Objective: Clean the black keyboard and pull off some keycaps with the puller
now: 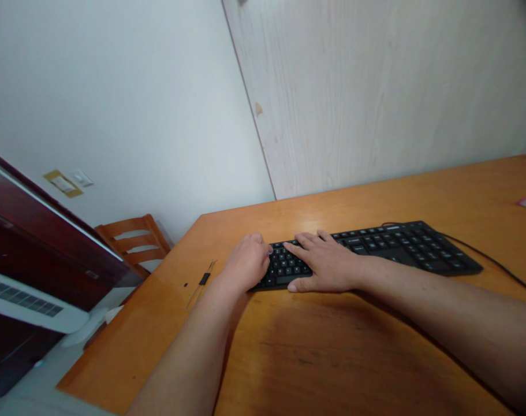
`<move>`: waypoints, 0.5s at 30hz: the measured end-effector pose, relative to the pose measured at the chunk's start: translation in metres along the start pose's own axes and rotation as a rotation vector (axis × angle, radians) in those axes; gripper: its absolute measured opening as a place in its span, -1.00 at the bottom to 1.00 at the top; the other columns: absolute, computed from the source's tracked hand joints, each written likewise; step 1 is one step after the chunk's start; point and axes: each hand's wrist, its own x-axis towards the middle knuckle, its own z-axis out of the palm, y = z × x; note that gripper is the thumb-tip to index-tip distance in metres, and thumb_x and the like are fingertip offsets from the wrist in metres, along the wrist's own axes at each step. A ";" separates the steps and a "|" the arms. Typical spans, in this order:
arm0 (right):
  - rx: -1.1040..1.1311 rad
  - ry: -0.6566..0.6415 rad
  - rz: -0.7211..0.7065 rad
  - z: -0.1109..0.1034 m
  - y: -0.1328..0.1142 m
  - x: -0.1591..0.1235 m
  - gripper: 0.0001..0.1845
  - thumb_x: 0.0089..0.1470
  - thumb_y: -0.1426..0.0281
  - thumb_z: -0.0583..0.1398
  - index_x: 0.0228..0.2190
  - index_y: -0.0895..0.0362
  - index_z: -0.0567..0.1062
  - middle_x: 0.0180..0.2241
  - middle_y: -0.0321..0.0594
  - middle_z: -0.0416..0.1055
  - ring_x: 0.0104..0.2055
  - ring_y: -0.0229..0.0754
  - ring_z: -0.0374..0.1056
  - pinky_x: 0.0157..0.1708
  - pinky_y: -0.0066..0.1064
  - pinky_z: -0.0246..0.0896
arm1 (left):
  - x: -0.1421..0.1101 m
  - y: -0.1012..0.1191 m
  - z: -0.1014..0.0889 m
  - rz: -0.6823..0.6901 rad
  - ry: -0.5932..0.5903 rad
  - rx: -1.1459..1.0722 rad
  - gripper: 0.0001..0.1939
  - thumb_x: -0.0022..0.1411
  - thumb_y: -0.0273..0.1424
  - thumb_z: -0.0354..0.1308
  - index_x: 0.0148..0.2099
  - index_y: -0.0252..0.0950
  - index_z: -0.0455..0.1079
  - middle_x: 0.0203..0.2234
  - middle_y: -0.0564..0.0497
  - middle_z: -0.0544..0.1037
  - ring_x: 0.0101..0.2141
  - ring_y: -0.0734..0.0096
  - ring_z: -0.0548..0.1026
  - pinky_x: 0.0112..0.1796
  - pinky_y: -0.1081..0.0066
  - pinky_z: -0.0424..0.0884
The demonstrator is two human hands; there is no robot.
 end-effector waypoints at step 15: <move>0.021 -0.001 0.005 -0.001 0.000 -0.001 0.20 -0.09 -0.39 -0.04 0.35 0.13 0.09 0.36 0.17 -0.05 0.38 0.35 -0.19 0.28 0.19 -0.40 | -0.011 0.018 -0.020 0.072 -0.115 -0.045 -0.73 0.25 -0.49 0.00 -0.27 -0.29 0.55 -0.31 -0.12 0.47 -0.25 0.24 0.42 -0.23 0.33 0.34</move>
